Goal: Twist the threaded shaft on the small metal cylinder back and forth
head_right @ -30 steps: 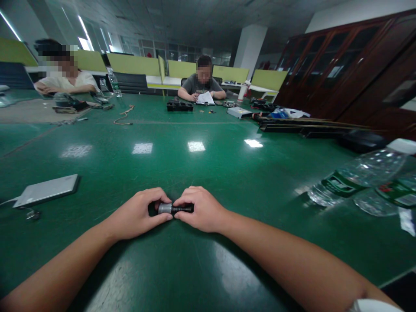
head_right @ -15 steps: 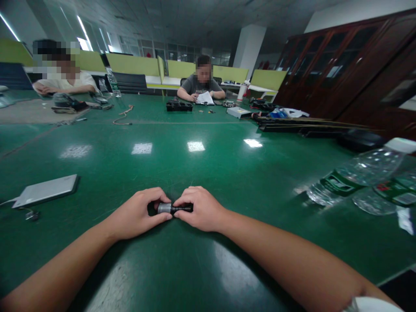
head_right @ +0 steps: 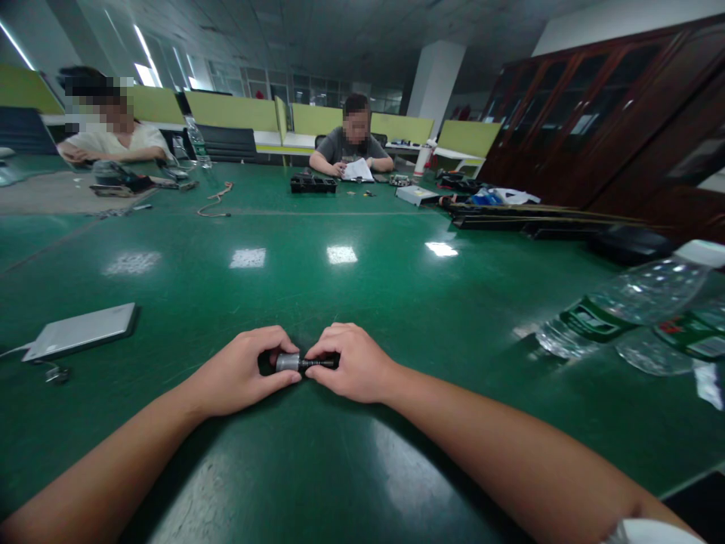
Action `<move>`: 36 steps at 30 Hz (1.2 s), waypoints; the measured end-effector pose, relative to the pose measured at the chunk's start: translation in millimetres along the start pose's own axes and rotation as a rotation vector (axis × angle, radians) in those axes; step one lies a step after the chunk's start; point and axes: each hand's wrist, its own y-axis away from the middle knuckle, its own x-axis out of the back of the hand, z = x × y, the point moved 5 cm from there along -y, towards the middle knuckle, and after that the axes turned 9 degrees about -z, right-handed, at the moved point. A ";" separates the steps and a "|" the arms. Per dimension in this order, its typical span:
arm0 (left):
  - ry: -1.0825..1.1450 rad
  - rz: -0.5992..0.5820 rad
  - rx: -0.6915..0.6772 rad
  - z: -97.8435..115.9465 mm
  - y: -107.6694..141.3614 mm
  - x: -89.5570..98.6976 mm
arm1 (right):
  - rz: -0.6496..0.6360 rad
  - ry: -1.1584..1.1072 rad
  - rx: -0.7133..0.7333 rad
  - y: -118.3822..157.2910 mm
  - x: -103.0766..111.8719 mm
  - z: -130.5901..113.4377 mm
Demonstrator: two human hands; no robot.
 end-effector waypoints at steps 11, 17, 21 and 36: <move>0.004 -0.005 0.002 -0.9 0.2 -0.9 | 0.005 0.022 0.001 -0.7 0.1 2.1; 0.013 0.005 -0.001 0.2 0.2 0.7 | 0.001 0.034 -0.005 -0.4 0.1 2.8; 0.008 0.004 -0.003 0.4 0.0 0.8 | -0.004 0.040 -0.005 -0.5 0.3 3.0; -0.011 0.018 -0.015 -0.1 0.6 2.7 | -0.005 0.060 -0.033 -0.6 1.1 4.6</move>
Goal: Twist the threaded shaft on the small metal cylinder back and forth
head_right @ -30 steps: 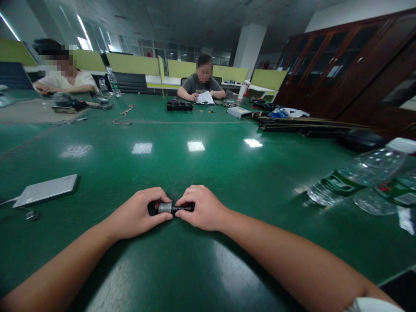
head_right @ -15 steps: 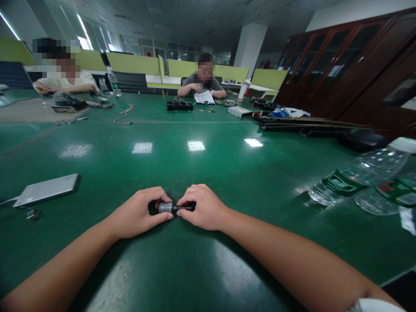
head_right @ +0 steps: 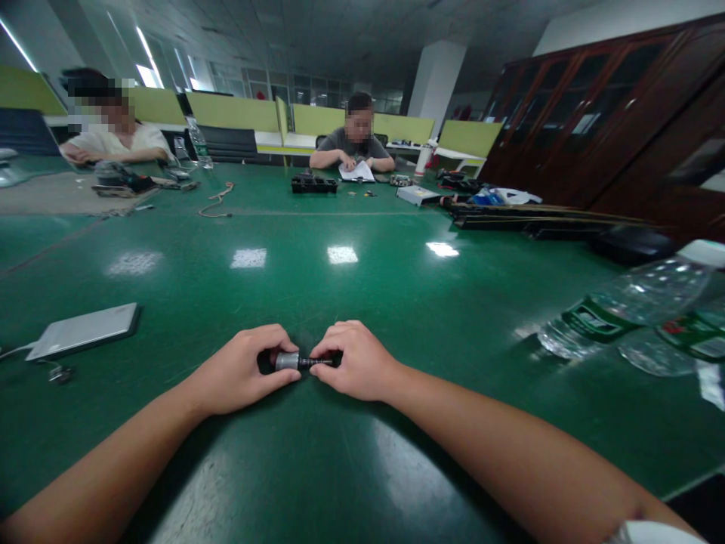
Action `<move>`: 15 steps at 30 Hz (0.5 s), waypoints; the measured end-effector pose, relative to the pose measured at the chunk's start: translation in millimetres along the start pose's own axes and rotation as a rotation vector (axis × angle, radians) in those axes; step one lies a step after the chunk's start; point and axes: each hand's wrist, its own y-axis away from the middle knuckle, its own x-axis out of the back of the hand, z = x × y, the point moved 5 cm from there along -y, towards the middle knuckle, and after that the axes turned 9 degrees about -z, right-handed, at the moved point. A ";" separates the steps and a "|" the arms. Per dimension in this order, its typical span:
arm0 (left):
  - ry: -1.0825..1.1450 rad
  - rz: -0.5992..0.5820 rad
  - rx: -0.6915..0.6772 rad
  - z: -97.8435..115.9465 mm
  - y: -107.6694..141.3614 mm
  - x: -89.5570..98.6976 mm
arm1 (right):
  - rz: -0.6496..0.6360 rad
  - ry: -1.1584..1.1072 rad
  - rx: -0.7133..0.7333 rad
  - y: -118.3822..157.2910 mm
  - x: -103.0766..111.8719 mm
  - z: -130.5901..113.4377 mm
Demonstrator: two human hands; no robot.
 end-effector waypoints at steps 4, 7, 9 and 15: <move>-0.016 -0.002 -0.002 0.2 -0.3 1.3 | 0.001 0.007 -0.015 0.6 -0.3 1.9; -0.014 -0.008 0.008 -0.8 -0.8 1.7 | 0.000 0.012 -0.028 0.9 -0.3 2.4; -0.012 -0.013 0.014 -1.3 -1.2 1.6 | -0.005 0.012 -0.032 0.8 -0.4 2.1; -0.004 -0.015 0.015 -0.7 -1.3 1.6 | -0.001 0.014 -0.036 1.0 -0.3 1.5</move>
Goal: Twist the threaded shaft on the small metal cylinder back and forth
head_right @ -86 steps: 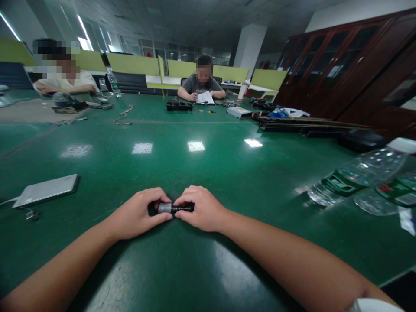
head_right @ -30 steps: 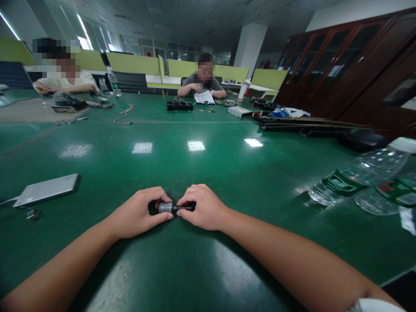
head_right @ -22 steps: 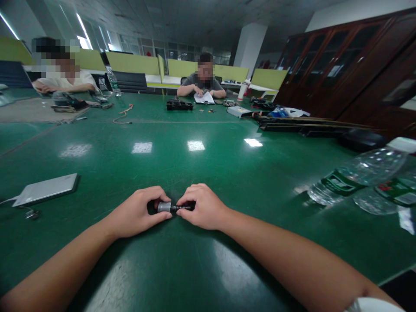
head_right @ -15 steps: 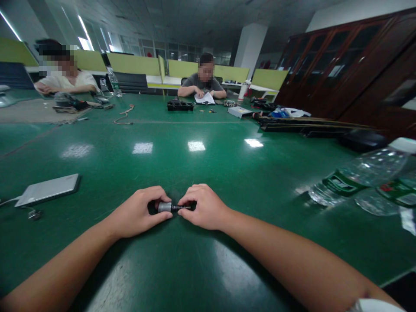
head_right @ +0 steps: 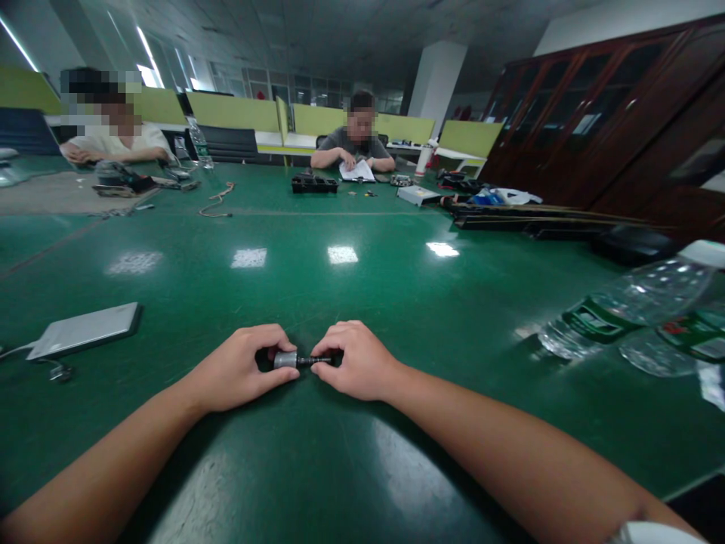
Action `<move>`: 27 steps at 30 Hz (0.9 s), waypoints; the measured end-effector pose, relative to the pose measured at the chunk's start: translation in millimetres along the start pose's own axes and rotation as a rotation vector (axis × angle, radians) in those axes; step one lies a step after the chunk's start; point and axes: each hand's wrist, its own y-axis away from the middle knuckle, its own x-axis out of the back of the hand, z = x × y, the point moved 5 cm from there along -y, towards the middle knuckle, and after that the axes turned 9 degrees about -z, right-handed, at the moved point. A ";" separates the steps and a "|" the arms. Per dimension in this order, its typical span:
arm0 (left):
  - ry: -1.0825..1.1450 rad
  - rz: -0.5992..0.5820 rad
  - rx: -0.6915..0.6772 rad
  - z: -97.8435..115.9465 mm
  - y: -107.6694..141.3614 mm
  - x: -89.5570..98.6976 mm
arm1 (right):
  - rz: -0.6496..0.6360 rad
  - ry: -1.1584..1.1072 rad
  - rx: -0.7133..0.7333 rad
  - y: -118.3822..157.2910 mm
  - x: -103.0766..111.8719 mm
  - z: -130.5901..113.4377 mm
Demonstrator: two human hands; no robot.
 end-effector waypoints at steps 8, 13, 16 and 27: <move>0.005 0.007 0.006 -3.5 1.7 2.6 | 0.019 0.007 -0.019 0.7 1.7 1.0; 0.002 0.002 0.011 -4.6 1.9 2.5 | 0.024 0.004 -0.020 0.4 1.8 1.6; 0.007 -0.001 0.014 -5.1 1.9 1.8 | 0.027 0.007 -0.022 0.6 1.8 1.7; 0.007 0.001 0.000 -8.0 2.7 2.3 | 0.040 0.009 -0.048 1.4 1.7 2.2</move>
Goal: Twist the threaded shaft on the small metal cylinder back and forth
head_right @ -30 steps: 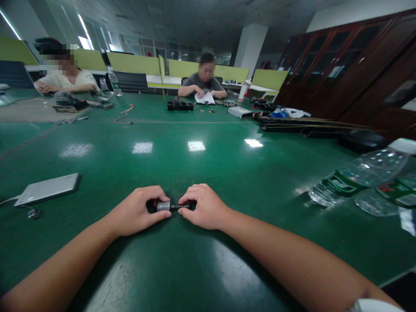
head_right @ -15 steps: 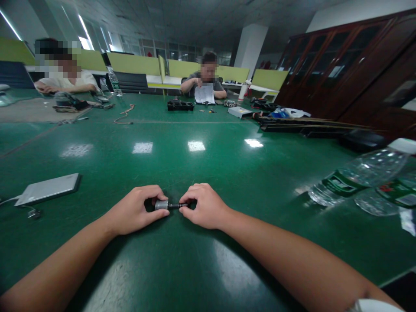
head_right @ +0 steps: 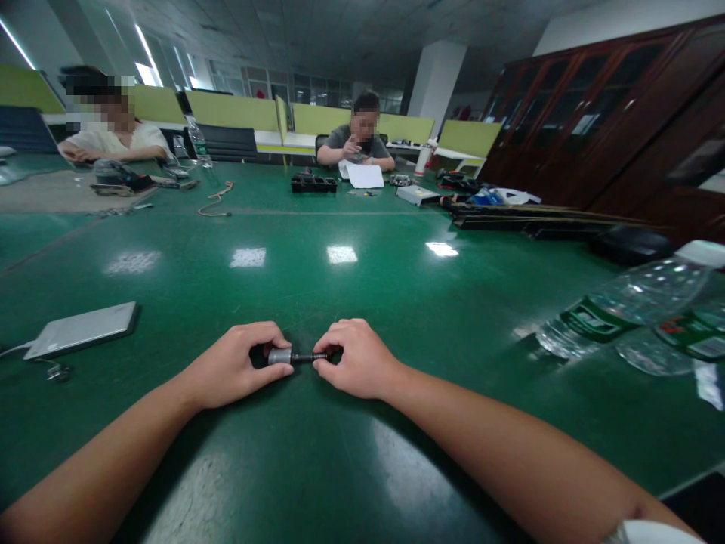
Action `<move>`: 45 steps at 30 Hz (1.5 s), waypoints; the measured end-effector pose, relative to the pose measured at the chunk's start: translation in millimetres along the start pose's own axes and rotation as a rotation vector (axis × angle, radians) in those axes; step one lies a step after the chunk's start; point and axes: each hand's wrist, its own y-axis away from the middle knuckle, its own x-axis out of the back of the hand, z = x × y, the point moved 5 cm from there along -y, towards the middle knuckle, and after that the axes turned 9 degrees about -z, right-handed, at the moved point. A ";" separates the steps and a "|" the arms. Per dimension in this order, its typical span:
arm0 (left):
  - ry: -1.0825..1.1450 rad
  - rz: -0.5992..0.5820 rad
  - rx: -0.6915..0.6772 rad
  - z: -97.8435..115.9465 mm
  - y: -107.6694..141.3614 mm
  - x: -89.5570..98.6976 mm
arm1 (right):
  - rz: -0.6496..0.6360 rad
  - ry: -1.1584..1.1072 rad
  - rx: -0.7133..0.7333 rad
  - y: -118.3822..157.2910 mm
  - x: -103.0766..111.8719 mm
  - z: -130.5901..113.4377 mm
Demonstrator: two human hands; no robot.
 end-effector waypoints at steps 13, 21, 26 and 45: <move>-0.003 0.012 -0.001 -3.2 0.1 1.2 | 0.015 -0.012 -0.022 0.7 0.3 2.5; 0.003 0.009 0.001 -3.6 0.3 2.2 | 0.014 0.006 -0.033 0.5 1.6 3.2; -0.006 0.015 0.007 -5.3 0.4 3.6 | 0.016 0.008 -0.049 0.5 1.2 4.7; -0.008 0.033 0.038 -10.8 2.2 7.0 | 0.044 0.027 -0.134 1.7 4.0 10.8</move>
